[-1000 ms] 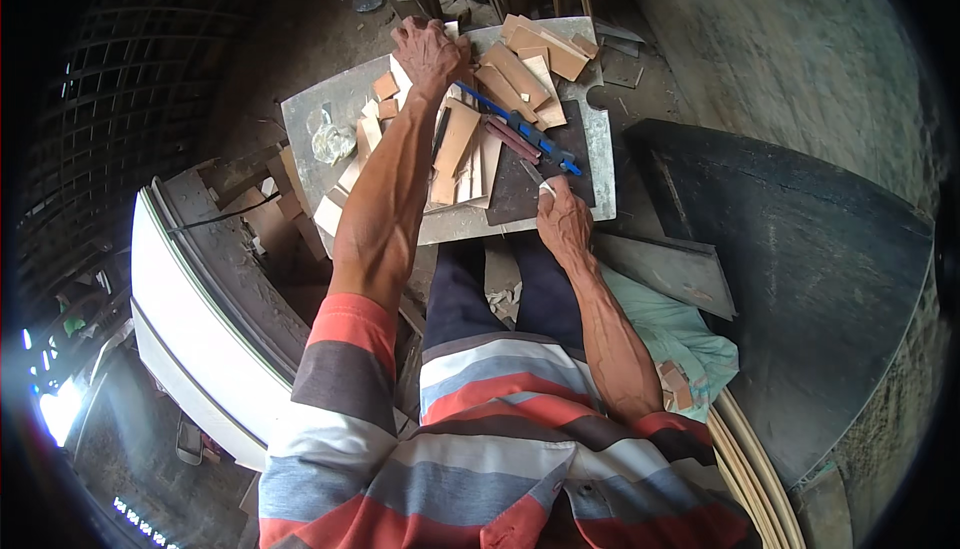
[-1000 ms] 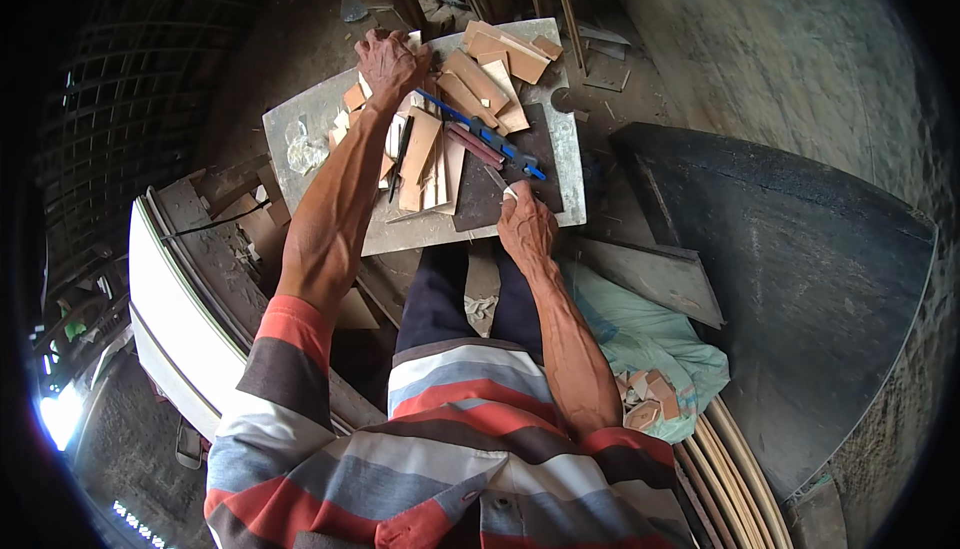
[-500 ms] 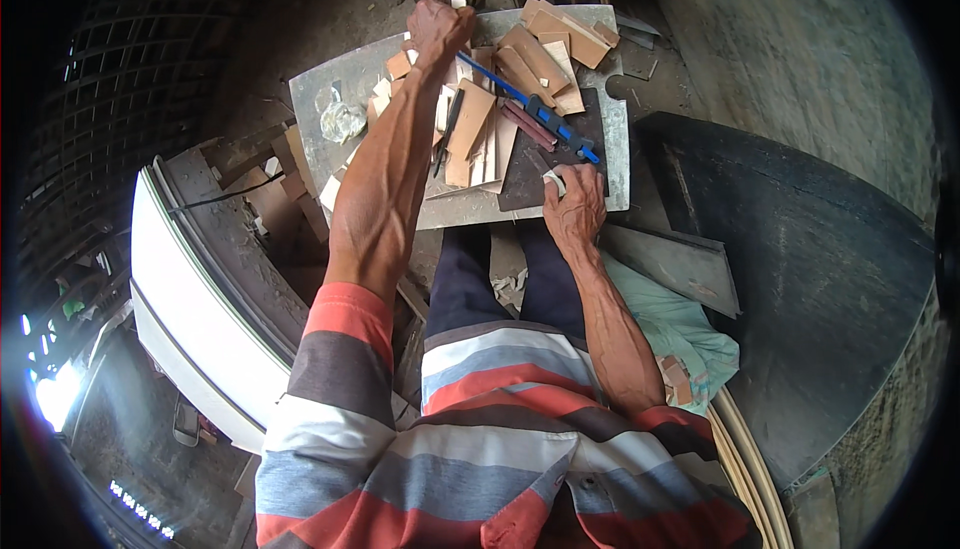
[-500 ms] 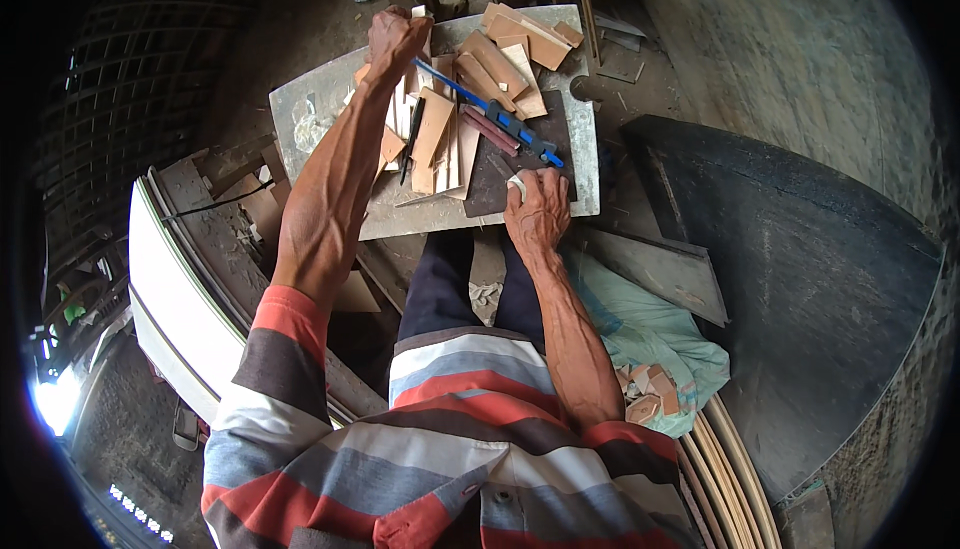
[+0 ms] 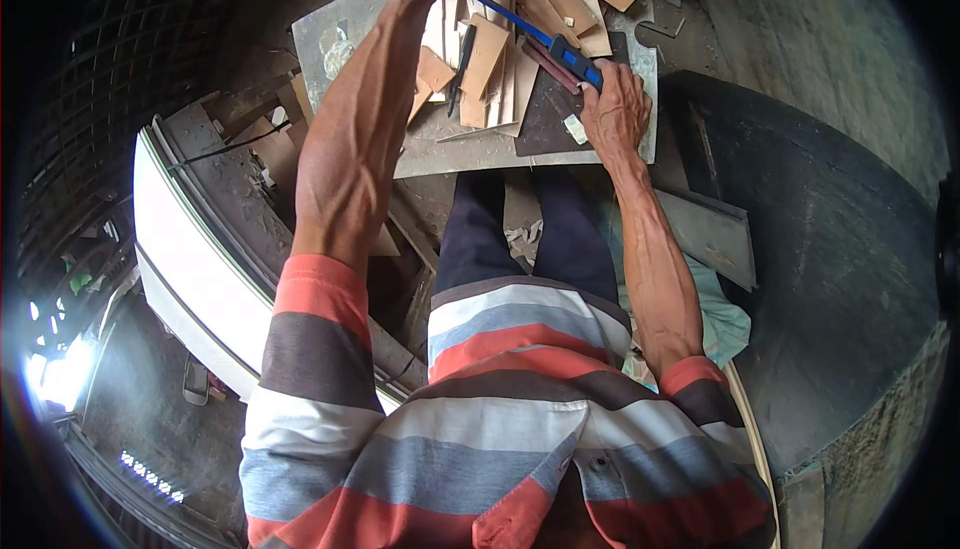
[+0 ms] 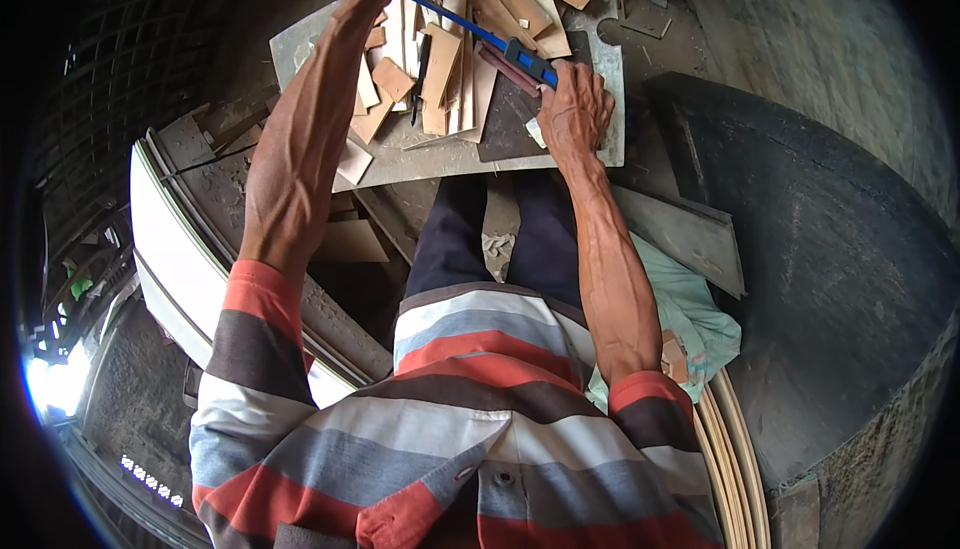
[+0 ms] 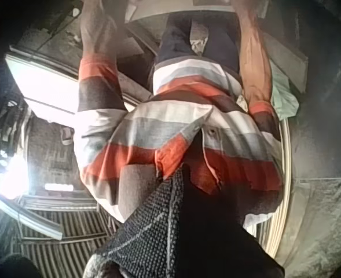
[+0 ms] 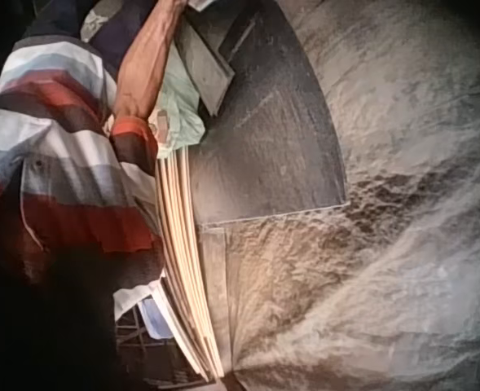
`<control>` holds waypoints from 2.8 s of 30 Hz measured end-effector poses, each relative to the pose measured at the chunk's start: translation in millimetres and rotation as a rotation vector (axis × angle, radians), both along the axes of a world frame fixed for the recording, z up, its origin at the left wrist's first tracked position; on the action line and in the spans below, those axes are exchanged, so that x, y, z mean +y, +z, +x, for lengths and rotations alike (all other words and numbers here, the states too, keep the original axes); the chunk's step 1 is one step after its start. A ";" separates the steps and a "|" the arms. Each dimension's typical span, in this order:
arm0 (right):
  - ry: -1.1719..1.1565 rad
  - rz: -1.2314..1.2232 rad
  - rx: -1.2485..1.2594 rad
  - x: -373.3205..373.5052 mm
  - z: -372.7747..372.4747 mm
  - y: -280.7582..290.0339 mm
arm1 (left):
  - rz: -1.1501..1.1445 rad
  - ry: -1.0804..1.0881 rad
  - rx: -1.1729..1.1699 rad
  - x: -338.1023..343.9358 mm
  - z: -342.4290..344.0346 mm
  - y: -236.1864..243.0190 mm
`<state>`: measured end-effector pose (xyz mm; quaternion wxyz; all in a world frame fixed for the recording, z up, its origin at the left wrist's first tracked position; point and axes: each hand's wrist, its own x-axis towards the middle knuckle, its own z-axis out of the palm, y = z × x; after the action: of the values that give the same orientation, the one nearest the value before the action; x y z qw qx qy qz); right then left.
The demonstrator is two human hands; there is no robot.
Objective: The person carves a small rectangular piece of light-colored wood using a blue utility knife. They hold the wood firmly with their left hand and carefully shave off thin layers from the edges and corners with their right hand. The person repeatedly inspects the carved piece to check the progress of the shaping.
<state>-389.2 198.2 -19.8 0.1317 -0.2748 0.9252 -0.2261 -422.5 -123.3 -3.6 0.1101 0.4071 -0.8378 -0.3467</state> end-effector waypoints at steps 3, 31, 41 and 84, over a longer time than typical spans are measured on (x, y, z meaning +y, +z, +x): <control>0.045 -0.087 0.055 5.5 1.2 -7.6 | 0.086 0.033 -0.092 2.2 -2.3 19.1; -0.173 -0.172 -0.276 35.3 13.9 -8.5 | -0.033 -0.070 0.409 55.7 50.3 119.0; -0.175 -0.284 -0.358 34.6 15.8 18.5 | 0.305 -0.128 0.499 103.2 91.9 175.2; -0.094 -0.328 -0.729 87.7 91.7 135.4 | 0.155 -0.304 -0.103 210.2 197.7 92.3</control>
<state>-297.5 285.8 115.7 0.3951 -0.1514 0.7810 -0.4593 -224.8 86.9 88.7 -0.0185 0.3004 -0.8649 -0.4017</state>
